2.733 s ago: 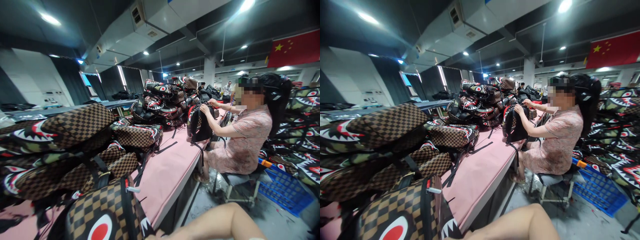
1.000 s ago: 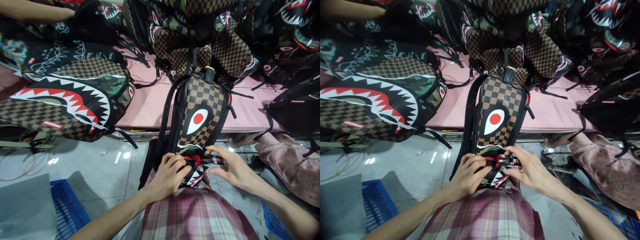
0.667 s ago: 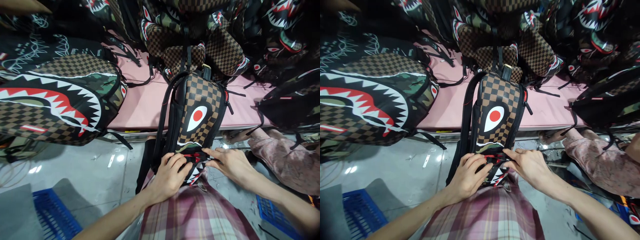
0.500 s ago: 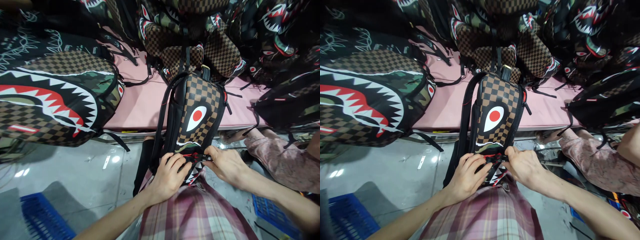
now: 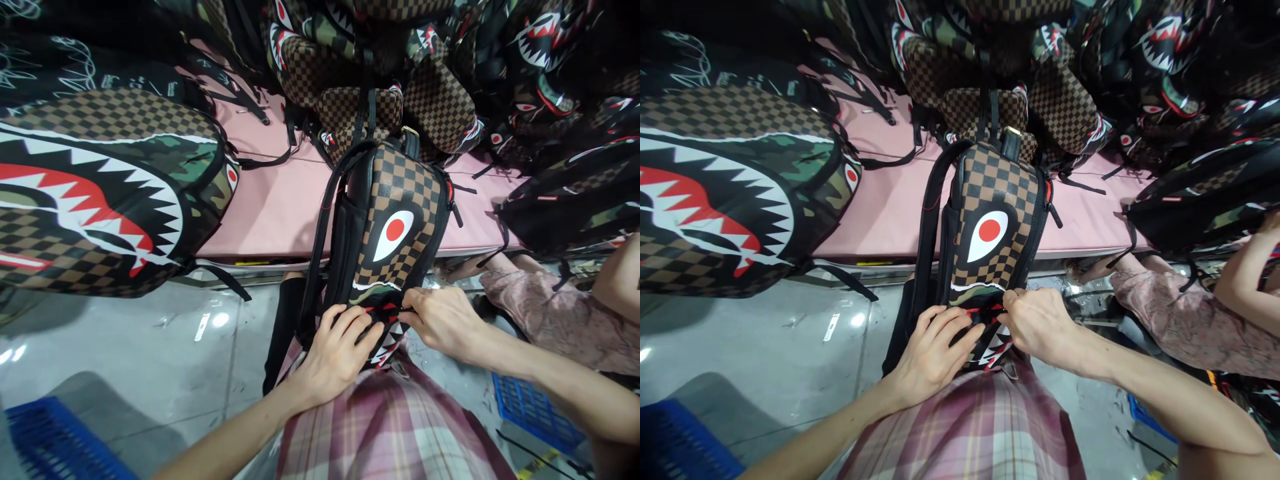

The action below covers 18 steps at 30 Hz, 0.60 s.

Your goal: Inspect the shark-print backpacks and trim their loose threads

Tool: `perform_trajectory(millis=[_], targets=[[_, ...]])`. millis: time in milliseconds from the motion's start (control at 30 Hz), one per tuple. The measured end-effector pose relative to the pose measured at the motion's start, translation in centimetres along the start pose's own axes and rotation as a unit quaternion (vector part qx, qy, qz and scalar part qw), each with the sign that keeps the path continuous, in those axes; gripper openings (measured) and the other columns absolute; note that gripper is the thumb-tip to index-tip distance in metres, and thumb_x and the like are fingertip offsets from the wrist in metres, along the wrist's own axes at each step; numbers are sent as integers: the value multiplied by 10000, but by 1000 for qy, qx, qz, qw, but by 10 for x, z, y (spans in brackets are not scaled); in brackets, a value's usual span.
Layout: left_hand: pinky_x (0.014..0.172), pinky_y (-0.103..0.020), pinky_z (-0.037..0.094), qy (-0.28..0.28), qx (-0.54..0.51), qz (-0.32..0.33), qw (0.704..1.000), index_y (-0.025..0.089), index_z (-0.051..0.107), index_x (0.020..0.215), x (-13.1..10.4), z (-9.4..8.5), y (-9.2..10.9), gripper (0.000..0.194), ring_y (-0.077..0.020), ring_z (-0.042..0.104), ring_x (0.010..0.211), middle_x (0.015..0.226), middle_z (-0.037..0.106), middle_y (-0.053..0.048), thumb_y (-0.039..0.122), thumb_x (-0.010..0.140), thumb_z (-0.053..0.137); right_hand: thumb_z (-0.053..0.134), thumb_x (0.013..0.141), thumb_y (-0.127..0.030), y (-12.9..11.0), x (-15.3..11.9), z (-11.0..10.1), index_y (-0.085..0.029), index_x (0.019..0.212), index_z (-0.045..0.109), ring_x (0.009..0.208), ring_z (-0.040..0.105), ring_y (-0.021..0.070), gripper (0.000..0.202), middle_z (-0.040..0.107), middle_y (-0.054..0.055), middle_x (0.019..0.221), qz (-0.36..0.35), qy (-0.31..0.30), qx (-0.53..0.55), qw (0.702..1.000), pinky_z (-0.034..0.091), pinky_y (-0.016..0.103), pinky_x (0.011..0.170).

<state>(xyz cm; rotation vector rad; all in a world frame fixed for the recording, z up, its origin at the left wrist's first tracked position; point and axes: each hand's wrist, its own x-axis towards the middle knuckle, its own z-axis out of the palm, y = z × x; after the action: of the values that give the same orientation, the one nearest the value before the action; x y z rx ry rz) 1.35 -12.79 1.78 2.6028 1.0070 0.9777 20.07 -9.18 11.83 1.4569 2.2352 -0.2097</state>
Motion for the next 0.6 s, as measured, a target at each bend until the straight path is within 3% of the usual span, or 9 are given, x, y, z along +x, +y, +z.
perform_trajectory(millis=[233,433,600], targets=[[904,-394,321,-3,3,0,1000,182,612,1048,-1,-1,0,255,-194,513,985,957,621,-63,149,858,445,443,858,-311,1,1,-3,-201,802,598,516,573,147,199,665,21,681,13,0,17,1000,153,268,468],[898,-391,318,-1,4,-1,1000,174,617,1038,-2,0,0,256,-197,511,979,945,622,-61,146,858,437,440,867,-315,9,-4,-5,-213,880,622,561,588,143,209,674,19,707,42,20,47,998,172,262,485],[903,-396,319,-1,6,5,1000,180,618,1041,-3,0,-1,258,-206,505,998,961,626,-65,158,858,438,453,857,-343,2,-3,-1,-201,828,604,508,569,141,210,668,23,676,11,32,31,999,132,274,471]])
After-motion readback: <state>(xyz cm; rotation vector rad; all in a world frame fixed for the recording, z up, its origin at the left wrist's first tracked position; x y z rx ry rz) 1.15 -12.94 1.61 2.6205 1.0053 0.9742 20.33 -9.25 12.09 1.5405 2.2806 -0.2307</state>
